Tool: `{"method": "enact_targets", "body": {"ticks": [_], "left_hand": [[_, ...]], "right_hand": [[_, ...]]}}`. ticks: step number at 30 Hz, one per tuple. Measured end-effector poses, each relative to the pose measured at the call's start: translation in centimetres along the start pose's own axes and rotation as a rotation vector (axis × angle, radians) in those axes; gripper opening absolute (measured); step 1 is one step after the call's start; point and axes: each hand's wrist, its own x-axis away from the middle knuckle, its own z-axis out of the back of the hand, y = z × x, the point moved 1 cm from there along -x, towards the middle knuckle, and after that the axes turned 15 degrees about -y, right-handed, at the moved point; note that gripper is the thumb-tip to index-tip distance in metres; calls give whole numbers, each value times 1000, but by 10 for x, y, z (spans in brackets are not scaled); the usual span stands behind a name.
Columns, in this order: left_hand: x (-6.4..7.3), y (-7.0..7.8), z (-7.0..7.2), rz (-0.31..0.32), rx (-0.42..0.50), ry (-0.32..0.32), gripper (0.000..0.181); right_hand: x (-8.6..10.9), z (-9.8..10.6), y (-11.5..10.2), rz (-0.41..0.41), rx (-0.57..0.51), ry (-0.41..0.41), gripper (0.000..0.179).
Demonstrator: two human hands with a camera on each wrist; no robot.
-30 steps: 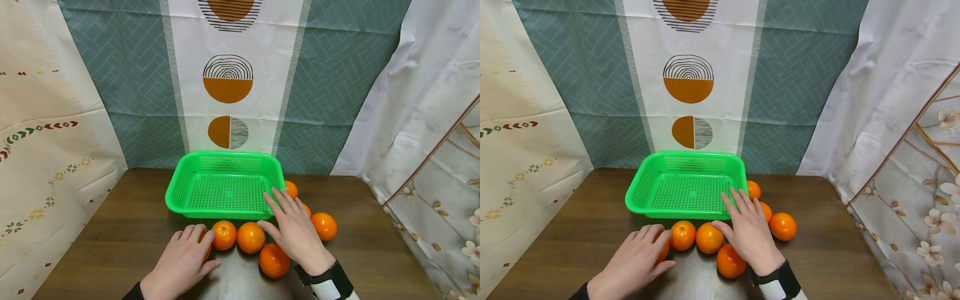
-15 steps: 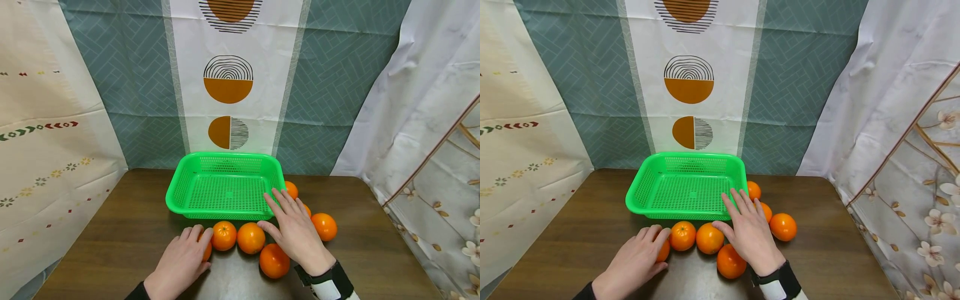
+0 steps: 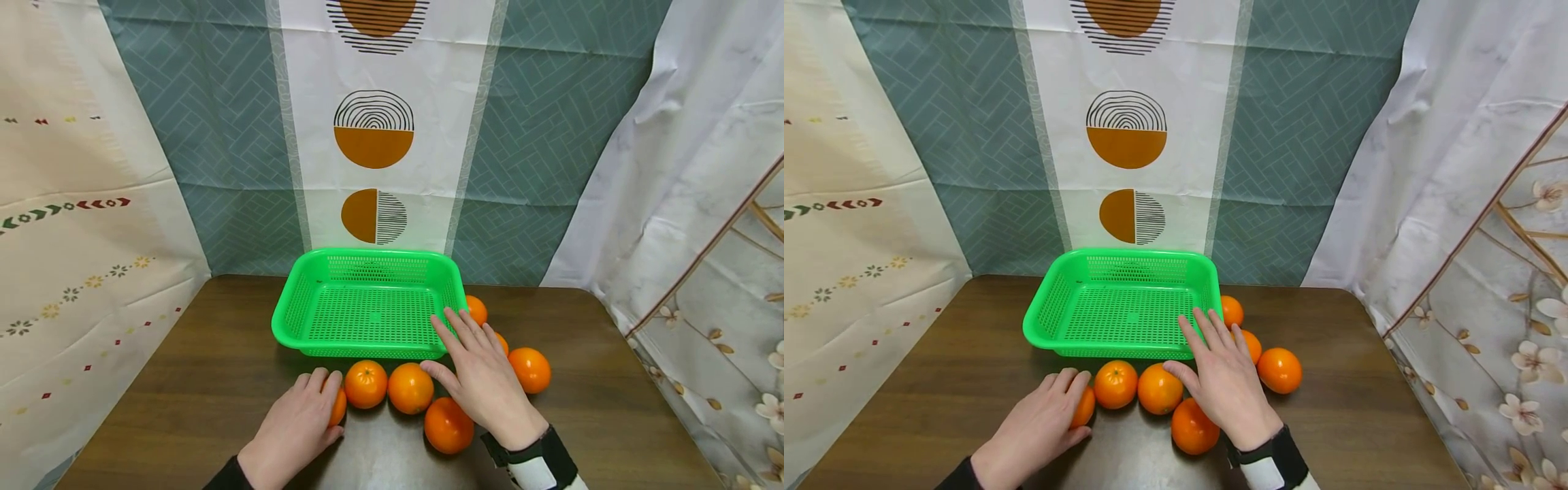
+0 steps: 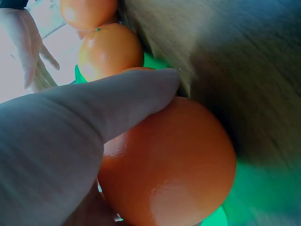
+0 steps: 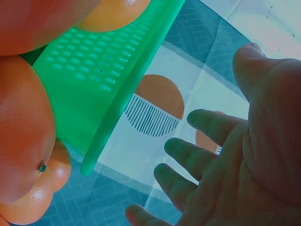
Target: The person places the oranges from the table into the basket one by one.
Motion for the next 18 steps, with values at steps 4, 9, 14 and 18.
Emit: {"method": "enact_targets", "body": {"ticks": [4,9,14,18], "left_hand": [[3,0,4,-1,-5,-5,79],[9,4,18,-22,-52,59,77],[14,11,38,-74,-89,132,76],[12,16,54,-128,-96,189,74]], "right_hand": [[0,0,0,1,-1,-4,78],[-1,1,-1,-4,-2,-13,79],[0,2,0,-5,-9,-17,79],[0,3,1,-7,-10,-17,79]]}}
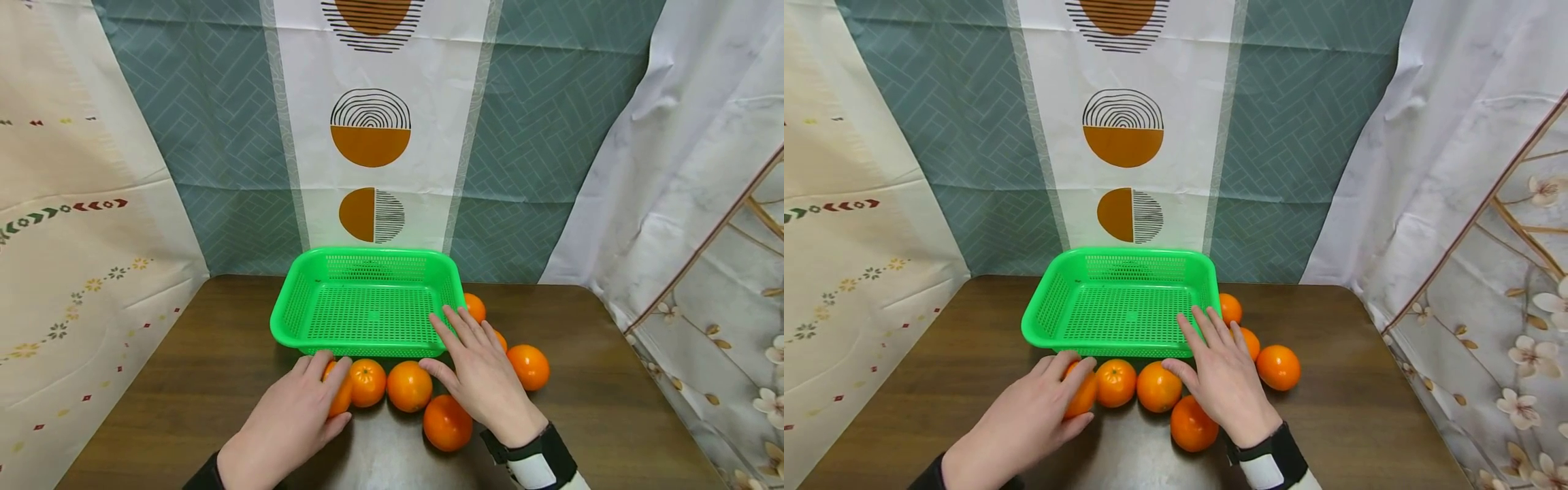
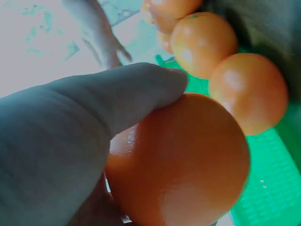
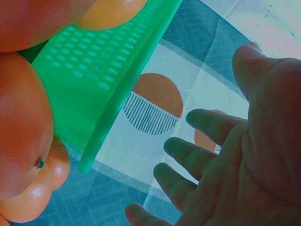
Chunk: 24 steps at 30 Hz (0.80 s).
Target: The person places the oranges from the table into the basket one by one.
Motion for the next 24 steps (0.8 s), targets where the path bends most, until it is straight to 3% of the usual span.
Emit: {"method": "enact_targets", "body": {"ticks": [4,9,18,24], "left_hand": [[-8,0,12,-24,18,38,71],[-21,-7,20,-2,104,39,70],[-44,-34,27,35,227,137,71],[-61,-50,26,69,242,114,67]], "right_hand": [[0,1,1,0,8,3,79],[0,2,1,0,11,2,79],[1,3,0,-4,7,2,79],[2,3,0,-7,1,3,79]]}}
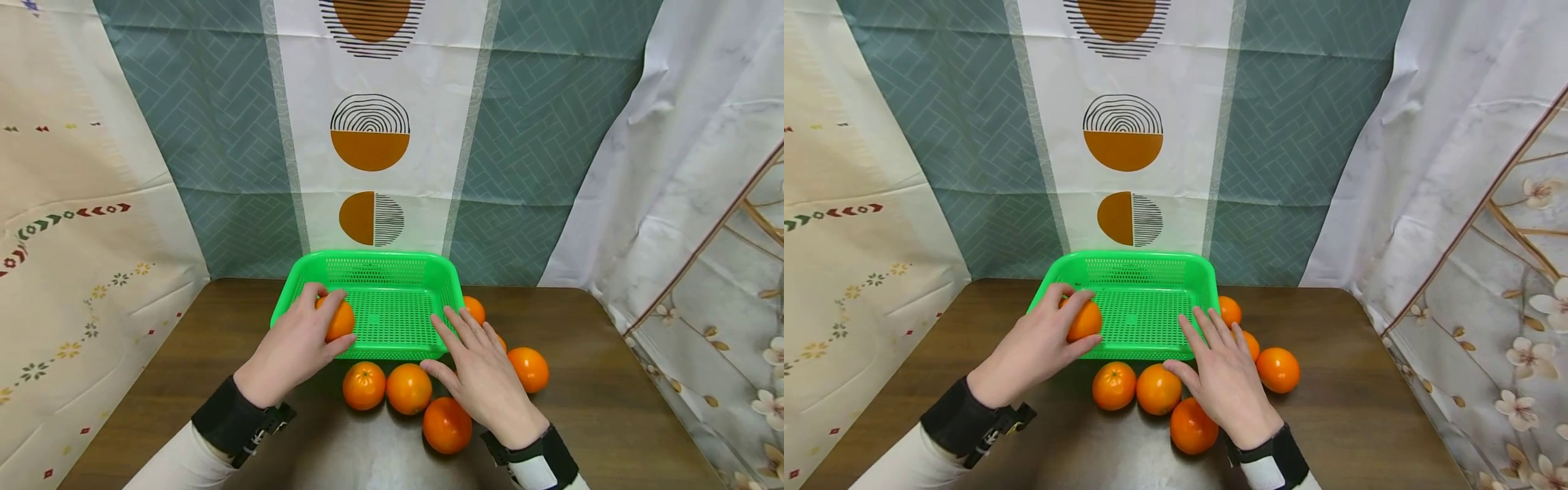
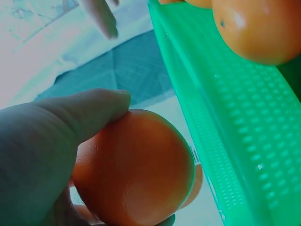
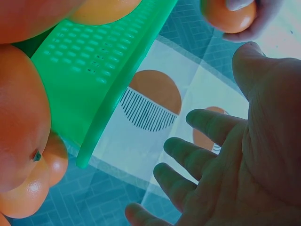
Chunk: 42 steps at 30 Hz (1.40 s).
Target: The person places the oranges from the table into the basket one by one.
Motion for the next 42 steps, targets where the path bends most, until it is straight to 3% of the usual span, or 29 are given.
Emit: {"method": "enact_targets", "body": {"ticks": [7,14,25,31,39,42], "left_hand": [[-15,-21,-3,29,11,-54,64],[-19,-35,-3,90,8,-98,64],[-20,-39,-7,94,-5,-100,62],[-23,-38,-8,65,-9,-111,61],[-25,-38,-7,78,-9,-135,60],[-26,-39,-7,75,-8,-140,60]], "right_hand": [[0,-1,-1,2,6,0,80],[0,-1,-3,6,6,0,80],[-1,0,-5,8,3,6,80],[-4,1,-4,21,24,19,80],[-25,8,-8,96,120,37,79],[-36,8,0,73,121,55,77]]}}
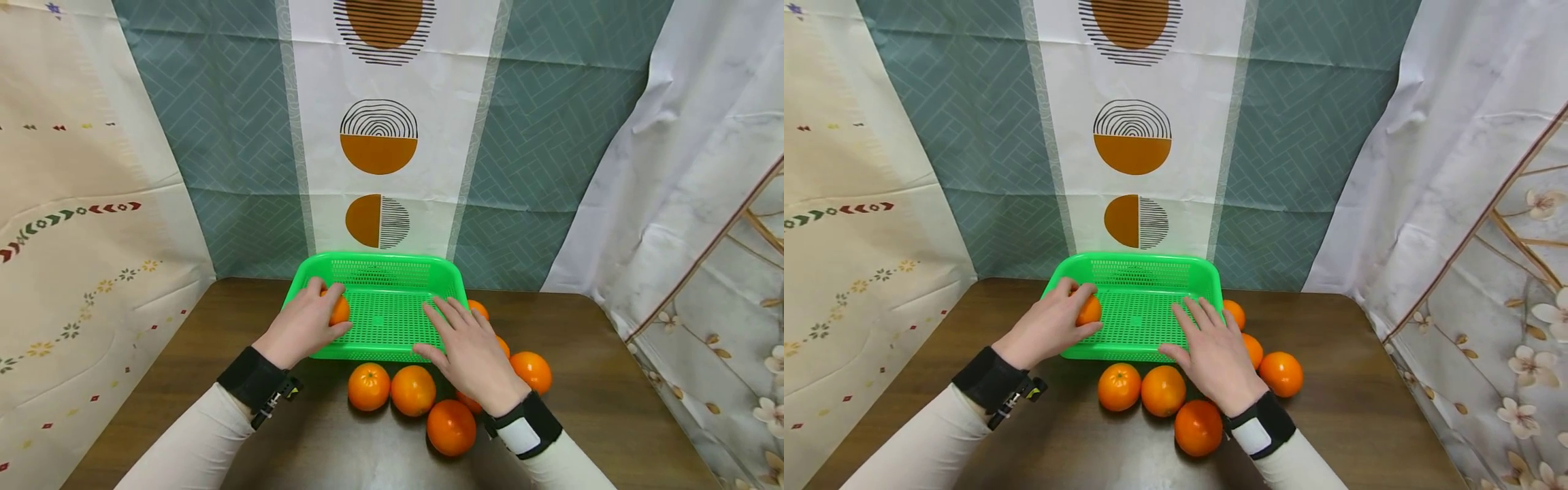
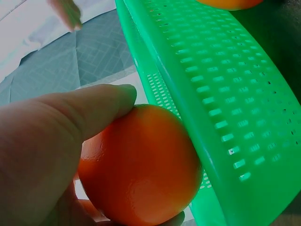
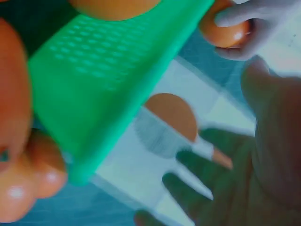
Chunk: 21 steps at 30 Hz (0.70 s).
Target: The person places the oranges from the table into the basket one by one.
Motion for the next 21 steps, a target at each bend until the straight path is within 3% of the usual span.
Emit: {"method": "enact_targets", "body": {"ticks": [5,9,21], "left_hand": [[1,-2,-1,-5,13,4,60],[3,-4,-3,4,14,-4,62],[-5,-17,-15,36,42,-47,61]], "right_hand": [[-14,-1,29,-150,-98,11,74],[-22,-4,46,-227,-179,-64,80],[-29,-12,51,-384,-240,-218,83]]}}
